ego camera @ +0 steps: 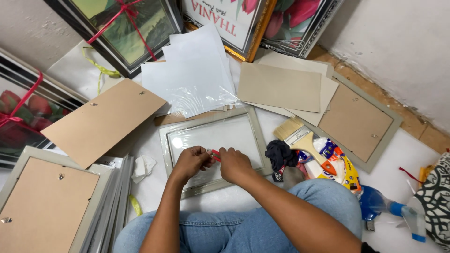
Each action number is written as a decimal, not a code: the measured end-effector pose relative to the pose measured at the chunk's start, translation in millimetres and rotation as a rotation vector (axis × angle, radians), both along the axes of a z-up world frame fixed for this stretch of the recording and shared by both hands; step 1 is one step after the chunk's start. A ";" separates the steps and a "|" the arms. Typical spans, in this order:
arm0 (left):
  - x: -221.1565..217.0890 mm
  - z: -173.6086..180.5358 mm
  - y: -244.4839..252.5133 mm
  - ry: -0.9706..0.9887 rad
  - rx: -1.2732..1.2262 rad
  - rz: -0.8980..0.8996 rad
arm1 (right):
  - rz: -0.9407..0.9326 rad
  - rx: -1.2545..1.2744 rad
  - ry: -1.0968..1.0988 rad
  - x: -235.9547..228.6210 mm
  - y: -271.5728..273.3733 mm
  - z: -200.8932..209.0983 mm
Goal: Assembling picture frames by inserting backing boards, securing tabs, and cleaning the glass with a brush and cloth
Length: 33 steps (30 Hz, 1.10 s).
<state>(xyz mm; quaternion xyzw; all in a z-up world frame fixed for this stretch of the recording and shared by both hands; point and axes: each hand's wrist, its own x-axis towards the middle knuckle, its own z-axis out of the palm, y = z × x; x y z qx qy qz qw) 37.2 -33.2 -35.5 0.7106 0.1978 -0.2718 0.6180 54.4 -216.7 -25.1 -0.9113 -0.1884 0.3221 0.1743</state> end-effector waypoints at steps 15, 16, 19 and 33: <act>-11.2 9.8 -8.2 0.050 -0.068 -0.344 | -0.222 0.152 -0.069 51.2 -50.2 186.2; -11.9 8.9 -9.3 0.048 -0.071 -0.341 | -0.218 0.149 -0.070 60.7 -66.6 178.5; -14.7 4.4 -13.2 0.116 -0.090 -0.457 | -0.316 -0.012 -0.179 84.2 -115.5 143.1; -19.0 3.5 -32.1 0.123 -0.297 -0.440 | -0.884 0.101 -0.311 150.9 -219.2 -40.3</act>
